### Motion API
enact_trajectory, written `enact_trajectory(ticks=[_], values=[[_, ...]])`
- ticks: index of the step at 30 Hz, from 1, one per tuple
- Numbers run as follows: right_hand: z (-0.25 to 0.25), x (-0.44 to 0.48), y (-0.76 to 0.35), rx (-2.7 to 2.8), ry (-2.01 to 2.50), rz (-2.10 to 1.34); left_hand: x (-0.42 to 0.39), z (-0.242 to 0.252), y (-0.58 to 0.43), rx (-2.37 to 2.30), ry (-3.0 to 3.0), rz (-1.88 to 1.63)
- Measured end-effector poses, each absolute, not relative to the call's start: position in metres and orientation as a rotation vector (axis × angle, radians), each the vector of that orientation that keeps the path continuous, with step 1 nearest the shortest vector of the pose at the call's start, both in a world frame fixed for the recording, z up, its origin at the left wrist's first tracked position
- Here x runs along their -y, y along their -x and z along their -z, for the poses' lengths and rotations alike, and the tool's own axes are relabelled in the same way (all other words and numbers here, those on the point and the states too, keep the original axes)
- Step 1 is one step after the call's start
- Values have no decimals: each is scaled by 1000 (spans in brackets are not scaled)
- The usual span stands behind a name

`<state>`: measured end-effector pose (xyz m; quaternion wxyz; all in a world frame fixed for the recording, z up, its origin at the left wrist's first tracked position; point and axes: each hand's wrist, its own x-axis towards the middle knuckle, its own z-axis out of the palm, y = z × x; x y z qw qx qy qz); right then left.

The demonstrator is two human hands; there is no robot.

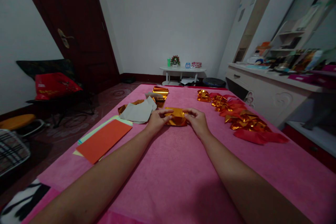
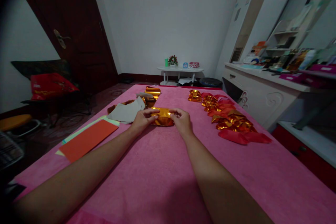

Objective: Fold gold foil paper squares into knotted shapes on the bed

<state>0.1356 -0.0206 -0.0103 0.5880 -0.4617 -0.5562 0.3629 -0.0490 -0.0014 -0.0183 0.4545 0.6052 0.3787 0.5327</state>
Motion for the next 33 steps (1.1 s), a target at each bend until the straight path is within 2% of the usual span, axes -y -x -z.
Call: enact_trajectory(ticks=[6,13,21,27,33], values=[[12,19,-135,1299,957,-956,6,11,48,-897,-1484,-1323],[5,25,-129,1123,879,-1010,9,8,48,-704,-1141,-1385],[1,42,-98,1400,765,-1184,13,7,44,-504,-1064,-1214],[-1,47,-94,1440,889,-914,6,7,55,-680,-1041,-1406],[4,29,-123,1309,1179,-307,-1,12,55,-872,-1189,-1314]])
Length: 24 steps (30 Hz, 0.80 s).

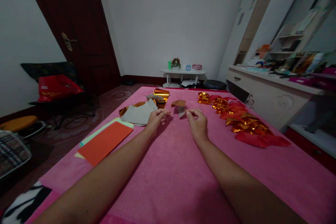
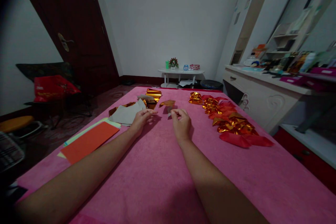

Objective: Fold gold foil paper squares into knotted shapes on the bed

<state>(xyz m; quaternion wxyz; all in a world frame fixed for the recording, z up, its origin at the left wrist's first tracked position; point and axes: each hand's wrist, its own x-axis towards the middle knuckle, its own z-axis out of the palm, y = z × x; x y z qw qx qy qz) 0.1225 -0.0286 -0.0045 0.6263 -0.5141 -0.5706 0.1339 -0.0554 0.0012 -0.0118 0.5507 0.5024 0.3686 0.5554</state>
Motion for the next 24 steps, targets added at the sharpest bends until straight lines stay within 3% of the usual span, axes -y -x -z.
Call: enact_trajectory(ticks=[5,13,20,24], values=[[14,10,-140,1514,1413,-46,-2,18,44,-918,-1444,-1228],[27,4,-146,1708,1584,-148,3,19,44,-1023,-1929,-1071],[14,22,-124,1666,1255,-221,15,14,36,-916,-2228,-1291],[3,40,-100,1726,1009,-383,23,6,32,-850,-2013,-1369]])
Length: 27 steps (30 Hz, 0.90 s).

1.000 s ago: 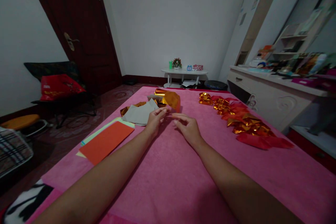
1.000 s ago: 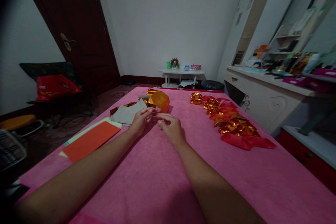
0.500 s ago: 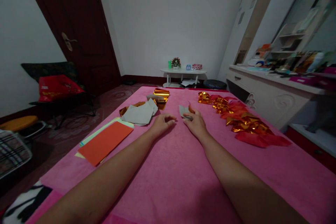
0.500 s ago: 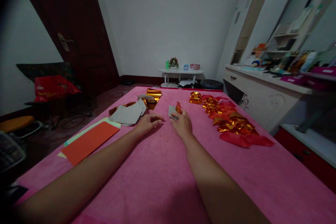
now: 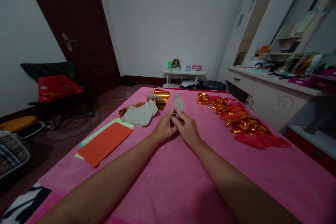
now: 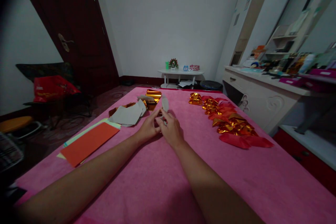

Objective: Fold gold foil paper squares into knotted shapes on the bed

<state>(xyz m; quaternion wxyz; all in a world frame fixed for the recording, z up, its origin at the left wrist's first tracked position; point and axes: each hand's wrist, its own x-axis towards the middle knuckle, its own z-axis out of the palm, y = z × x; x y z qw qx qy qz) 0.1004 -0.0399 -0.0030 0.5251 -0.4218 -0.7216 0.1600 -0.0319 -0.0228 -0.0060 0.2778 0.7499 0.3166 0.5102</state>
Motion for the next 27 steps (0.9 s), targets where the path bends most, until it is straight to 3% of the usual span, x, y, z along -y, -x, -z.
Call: enact_trajectory(ticks=[7,14,19,27], values=[[-13,59,-91,1857,787,-460,21,-1,41,-881,-1628,-1557],[-21,41,-114,1270,939,-314,9,3,39,-653,-1089,-1367],[-8,23,-126,1130,957,-769,9,8,40,-744,-1103,-1149],[8,18,-136,1129,1100,-620,12,8,37,-941,-1205,-1463]])
